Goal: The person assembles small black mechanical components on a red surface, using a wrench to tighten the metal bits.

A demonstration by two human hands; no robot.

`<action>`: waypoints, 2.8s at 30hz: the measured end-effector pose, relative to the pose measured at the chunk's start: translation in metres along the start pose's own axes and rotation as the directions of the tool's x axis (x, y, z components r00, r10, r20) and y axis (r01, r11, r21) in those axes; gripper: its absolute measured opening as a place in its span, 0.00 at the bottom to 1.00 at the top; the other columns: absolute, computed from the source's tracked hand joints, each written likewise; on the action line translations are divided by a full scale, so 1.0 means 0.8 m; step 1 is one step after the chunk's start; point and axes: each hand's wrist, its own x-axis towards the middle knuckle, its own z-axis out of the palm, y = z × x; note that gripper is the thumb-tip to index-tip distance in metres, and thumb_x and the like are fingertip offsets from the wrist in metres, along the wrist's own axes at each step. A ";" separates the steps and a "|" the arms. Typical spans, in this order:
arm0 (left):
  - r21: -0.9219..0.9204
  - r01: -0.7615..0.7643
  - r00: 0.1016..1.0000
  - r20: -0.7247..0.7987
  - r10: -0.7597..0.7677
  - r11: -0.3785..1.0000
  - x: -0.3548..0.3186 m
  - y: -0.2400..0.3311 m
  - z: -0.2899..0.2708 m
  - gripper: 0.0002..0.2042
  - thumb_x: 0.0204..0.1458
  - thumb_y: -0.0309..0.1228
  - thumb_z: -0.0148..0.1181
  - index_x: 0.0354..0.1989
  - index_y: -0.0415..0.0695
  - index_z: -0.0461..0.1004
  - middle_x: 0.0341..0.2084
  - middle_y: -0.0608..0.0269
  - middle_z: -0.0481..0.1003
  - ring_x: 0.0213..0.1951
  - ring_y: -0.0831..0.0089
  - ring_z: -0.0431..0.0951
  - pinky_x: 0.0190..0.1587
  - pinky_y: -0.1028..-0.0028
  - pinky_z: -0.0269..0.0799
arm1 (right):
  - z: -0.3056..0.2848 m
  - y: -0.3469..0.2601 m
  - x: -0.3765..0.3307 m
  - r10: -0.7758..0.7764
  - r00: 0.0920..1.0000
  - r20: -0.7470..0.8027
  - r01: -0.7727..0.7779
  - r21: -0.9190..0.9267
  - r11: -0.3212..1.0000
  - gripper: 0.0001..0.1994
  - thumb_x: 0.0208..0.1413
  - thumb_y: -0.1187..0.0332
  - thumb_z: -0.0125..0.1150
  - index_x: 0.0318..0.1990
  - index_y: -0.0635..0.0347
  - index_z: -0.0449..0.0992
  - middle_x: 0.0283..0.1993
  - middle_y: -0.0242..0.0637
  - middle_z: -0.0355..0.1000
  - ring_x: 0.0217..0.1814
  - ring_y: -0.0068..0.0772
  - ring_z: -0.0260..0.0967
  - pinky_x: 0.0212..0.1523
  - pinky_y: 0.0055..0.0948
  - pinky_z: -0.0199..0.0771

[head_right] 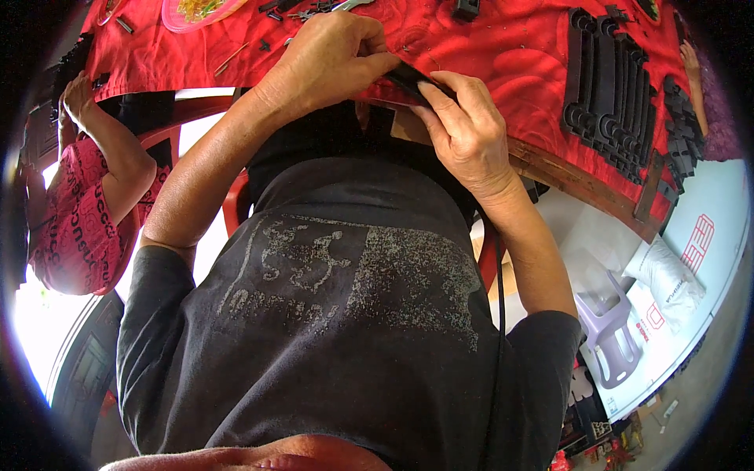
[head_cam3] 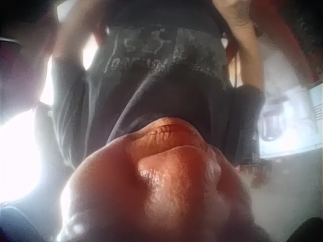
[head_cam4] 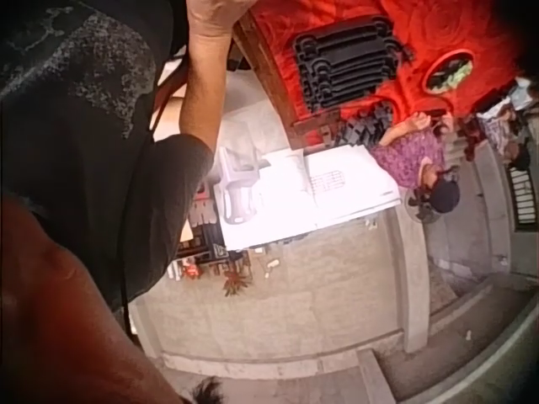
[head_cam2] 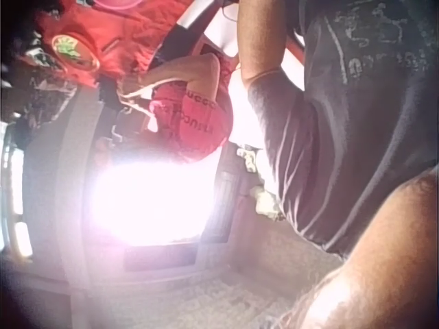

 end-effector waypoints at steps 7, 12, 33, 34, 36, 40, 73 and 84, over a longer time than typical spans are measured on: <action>-0.036 -0.015 1.000 -0.006 0.015 0.999 0.001 -0.004 0.002 0.12 0.49 0.35 0.68 0.27 0.36 0.79 0.19 0.51 0.78 0.22 0.61 0.80 0.27 0.66 0.74 | 0.001 0.001 0.000 -0.012 1.000 0.019 0.012 -0.017 1.000 0.20 0.41 0.81 0.71 0.46 0.64 0.80 0.43 0.41 0.73 0.42 0.43 0.73 0.42 0.36 0.77; -0.023 -0.011 1.000 -0.014 0.011 1.000 0.001 -0.002 0.001 0.12 0.49 0.35 0.68 0.27 0.35 0.79 0.19 0.51 0.78 0.22 0.62 0.80 0.27 0.65 0.74 | 0.000 0.000 0.004 0.002 0.999 0.045 -0.002 -0.011 1.000 0.20 0.42 0.82 0.70 0.47 0.63 0.80 0.43 0.41 0.73 0.42 0.43 0.73 0.41 0.36 0.77; -0.002 0.059 0.997 0.042 -0.059 0.998 0.012 0.008 -0.003 0.08 0.43 0.33 0.61 0.23 0.40 0.79 0.20 0.50 0.78 0.29 0.53 0.81 0.36 0.58 0.77 | 0.000 0.009 0.007 0.050 0.997 0.065 -0.057 0.104 0.993 0.16 0.43 0.80 0.71 0.43 0.63 0.81 0.43 0.41 0.75 0.43 0.43 0.73 0.42 0.35 0.76; 0.015 0.018 1.000 0.005 -0.018 1.000 0.012 0.006 -0.001 0.08 0.43 0.32 0.61 0.23 0.40 0.79 0.20 0.49 0.78 0.30 0.53 0.81 0.36 0.58 0.77 | 0.000 0.009 0.007 0.051 0.996 0.069 -0.058 0.105 0.993 0.16 0.43 0.80 0.71 0.43 0.63 0.81 0.43 0.41 0.75 0.43 0.43 0.73 0.42 0.35 0.76; 0.003 0.040 0.999 0.035 -0.040 0.999 0.013 0.007 -0.006 0.08 0.43 0.33 0.61 0.22 0.40 0.79 0.20 0.50 0.78 0.30 0.52 0.81 0.36 0.58 0.77 | 0.000 0.009 0.007 0.054 0.996 0.066 -0.061 0.112 0.992 0.16 0.42 0.80 0.71 0.42 0.62 0.81 0.43 0.40 0.75 0.43 0.43 0.73 0.42 0.35 0.76; -0.049 0.065 0.997 0.051 -0.062 0.997 0.009 0.001 -0.006 0.09 0.43 0.34 0.62 0.22 0.40 0.79 0.20 0.50 0.78 0.30 0.52 0.81 0.36 0.57 0.76 | 0.006 0.012 0.002 0.022 1.000 0.008 -0.023 0.110 0.994 0.15 0.41 0.81 0.72 0.40 0.62 0.80 0.42 0.39 0.75 0.42 0.42 0.74 0.41 0.34 0.76; -0.202 0.234 0.941 0.293 -0.170 0.951 0.013 -0.004 -0.061 0.14 0.52 0.32 0.65 0.23 0.32 0.74 0.12 0.55 0.68 0.18 0.74 0.69 0.20 0.65 0.64 | 0.007 0.007 0.001 0.018 1.000 -0.001 -0.018 0.046 0.999 0.17 0.45 0.79 0.70 0.46 0.59 0.81 0.41 0.37 0.73 0.40 0.40 0.72 0.39 0.34 0.76; -0.238 0.176 0.965 0.235 -0.119 0.955 0.016 -0.002 -0.047 0.14 0.50 0.33 0.66 0.23 0.33 0.75 0.14 0.49 0.72 0.19 0.68 0.73 0.23 0.63 0.66 | 0.008 0.011 0.004 0.023 1.000 0.010 -0.023 0.055 0.998 0.16 0.46 0.79 0.69 0.45 0.59 0.81 0.40 0.37 0.73 0.40 0.40 0.71 0.39 0.34 0.76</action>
